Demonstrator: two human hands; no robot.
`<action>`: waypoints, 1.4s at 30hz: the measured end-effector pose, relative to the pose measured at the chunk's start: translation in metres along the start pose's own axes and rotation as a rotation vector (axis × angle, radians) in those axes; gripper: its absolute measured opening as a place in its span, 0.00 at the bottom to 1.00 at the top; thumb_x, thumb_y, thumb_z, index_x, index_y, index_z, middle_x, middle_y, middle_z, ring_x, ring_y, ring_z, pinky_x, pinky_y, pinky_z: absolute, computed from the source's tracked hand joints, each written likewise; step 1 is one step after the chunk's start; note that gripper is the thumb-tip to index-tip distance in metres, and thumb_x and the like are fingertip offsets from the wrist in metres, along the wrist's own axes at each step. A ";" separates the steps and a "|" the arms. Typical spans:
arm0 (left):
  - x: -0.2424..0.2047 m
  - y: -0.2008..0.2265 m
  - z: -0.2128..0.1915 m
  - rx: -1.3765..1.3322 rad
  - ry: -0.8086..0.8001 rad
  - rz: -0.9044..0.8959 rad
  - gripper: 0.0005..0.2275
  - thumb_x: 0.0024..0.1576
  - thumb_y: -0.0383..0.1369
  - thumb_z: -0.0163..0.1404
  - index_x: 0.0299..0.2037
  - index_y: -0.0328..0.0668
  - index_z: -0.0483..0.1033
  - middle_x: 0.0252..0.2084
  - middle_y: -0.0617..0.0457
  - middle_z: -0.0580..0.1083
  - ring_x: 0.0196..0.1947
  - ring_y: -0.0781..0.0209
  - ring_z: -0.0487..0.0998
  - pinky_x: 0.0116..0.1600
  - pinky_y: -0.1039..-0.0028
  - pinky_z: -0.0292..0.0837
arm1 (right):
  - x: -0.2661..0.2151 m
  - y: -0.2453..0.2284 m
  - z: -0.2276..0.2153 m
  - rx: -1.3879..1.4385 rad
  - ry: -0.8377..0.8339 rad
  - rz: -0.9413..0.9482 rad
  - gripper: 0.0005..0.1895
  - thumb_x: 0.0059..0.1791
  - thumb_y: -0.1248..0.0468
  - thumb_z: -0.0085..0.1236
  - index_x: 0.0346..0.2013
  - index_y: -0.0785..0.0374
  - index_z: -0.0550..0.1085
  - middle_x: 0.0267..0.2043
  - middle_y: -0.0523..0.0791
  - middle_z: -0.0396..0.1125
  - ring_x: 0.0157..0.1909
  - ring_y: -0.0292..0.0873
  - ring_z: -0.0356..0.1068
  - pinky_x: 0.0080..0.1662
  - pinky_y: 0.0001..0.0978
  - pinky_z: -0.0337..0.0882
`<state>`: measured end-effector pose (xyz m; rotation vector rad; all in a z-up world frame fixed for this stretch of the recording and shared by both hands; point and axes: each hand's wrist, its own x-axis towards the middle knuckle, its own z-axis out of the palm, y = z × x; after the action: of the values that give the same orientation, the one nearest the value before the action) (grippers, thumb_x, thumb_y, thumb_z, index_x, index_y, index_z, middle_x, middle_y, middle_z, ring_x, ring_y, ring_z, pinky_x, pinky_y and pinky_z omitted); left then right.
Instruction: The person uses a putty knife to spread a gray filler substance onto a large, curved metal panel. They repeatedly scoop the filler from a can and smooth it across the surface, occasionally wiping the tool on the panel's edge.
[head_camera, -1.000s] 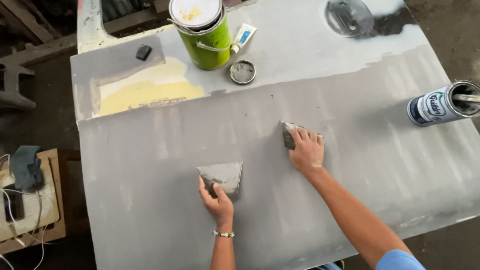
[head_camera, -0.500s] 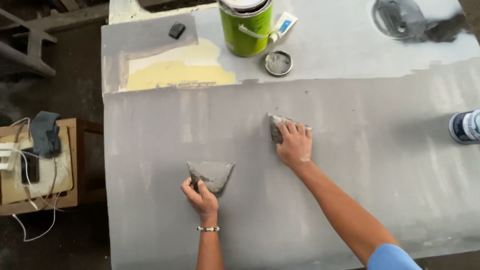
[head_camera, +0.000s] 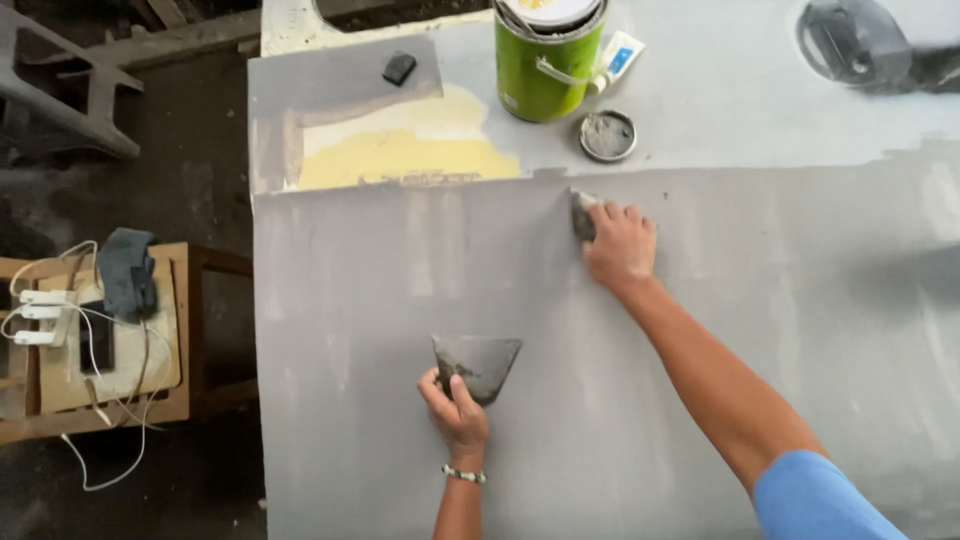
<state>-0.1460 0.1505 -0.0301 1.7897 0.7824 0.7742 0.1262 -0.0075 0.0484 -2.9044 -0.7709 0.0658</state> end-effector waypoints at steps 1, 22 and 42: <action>0.007 0.000 0.004 -0.010 0.005 0.013 0.11 0.64 0.31 0.43 0.52 0.32 0.63 0.38 0.44 0.72 0.34 0.55 0.73 0.41 0.66 0.71 | 0.001 -0.007 0.000 -0.003 0.016 -0.002 0.18 0.42 0.66 0.54 0.48 0.55 0.74 0.45 0.47 0.72 0.49 0.54 0.70 0.51 0.52 0.69; 0.024 0.021 0.008 0.092 -0.032 0.007 0.14 0.64 0.34 0.46 0.54 0.33 0.67 0.43 0.39 0.79 0.41 0.43 0.81 0.45 0.60 0.75 | 0.056 -0.110 0.027 -0.003 0.047 -0.138 0.21 0.41 0.67 0.55 0.49 0.54 0.74 0.53 0.46 0.71 0.54 0.53 0.69 0.57 0.57 0.67; 0.012 -0.007 -0.001 -0.098 -0.124 -0.040 0.14 0.62 0.27 0.43 0.57 0.32 0.60 0.42 0.43 0.72 0.37 0.53 0.73 0.44 0.64 0.71 | -0.166 -0.018 0.008 0.031 0.059 0.177 0.32 0.39 0.70 0.55 0.59 0.54 0.71 0.57 0.45 0.69 0.59 0.50 0.67 0.60 0.48 0.64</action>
<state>-0.1408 0.1631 -0.0345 1.7119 0.6845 0.6574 -0.0275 -0.0732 0.0445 -2.9231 -0.4978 0.0105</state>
